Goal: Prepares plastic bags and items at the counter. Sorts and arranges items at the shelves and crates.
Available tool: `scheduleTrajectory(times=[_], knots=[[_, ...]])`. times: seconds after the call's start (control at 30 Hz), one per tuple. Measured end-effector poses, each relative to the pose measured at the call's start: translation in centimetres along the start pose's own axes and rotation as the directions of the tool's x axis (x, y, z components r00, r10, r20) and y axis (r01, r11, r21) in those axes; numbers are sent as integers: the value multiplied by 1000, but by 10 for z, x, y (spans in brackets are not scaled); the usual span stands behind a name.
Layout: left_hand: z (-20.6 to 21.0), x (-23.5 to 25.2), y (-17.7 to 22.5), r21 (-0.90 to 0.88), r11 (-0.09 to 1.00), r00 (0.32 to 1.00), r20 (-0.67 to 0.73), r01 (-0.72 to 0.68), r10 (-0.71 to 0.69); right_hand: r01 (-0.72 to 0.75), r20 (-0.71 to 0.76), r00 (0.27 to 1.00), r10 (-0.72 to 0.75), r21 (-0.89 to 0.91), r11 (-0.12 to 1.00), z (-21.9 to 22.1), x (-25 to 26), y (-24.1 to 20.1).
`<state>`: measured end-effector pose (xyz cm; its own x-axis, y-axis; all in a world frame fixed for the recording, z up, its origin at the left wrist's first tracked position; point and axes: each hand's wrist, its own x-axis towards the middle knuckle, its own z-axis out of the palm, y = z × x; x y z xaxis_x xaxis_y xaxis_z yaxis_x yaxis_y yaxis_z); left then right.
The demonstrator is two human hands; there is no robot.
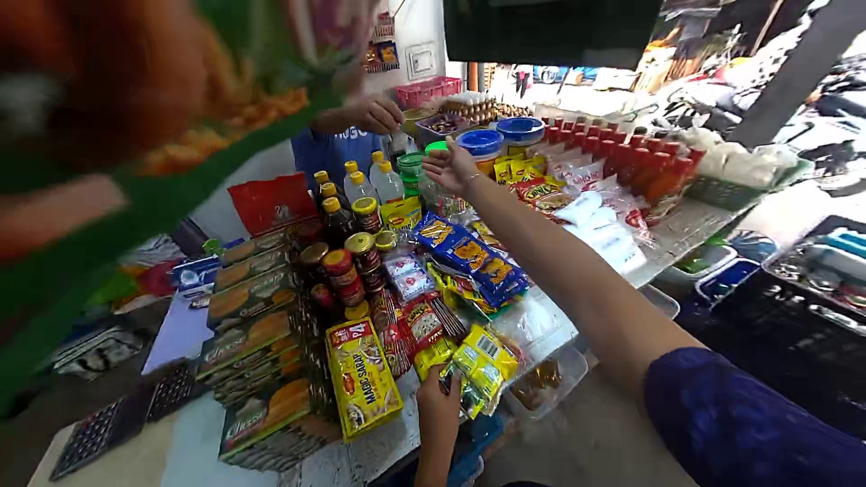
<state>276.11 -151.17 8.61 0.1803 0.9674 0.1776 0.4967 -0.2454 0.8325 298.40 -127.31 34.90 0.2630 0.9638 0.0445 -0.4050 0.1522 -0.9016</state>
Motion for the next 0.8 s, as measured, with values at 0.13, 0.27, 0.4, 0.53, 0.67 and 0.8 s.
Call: scheduleTrajectory(times=[0.13,0.27,0.4,0.53,0.67,0.8], knots=[[4,-2,1,-8,999,998,-37,-46,46,-3,-86,996,18,173,985,37,42,-2],[5,-3,0,-13,997,996,-52,-70,69,12,-181,981,70,418,908,64,56,-6],[13,-9,0,42,993,987,-115,-108,112,22,-267,951,156,562,827,73,53,-9],[20,-19,-1,138,970,956,-188,-201,225,2,-259,949,183,582,813,76,49,-10],[22,-23,1,203,949,944,-179,-242,279,-29,-207,964,169,549,836,68,41,-7],[24,-23,-4,219,945,939,-192,-242,285,-96,-195,950,243,557,825,52,20,-8]])
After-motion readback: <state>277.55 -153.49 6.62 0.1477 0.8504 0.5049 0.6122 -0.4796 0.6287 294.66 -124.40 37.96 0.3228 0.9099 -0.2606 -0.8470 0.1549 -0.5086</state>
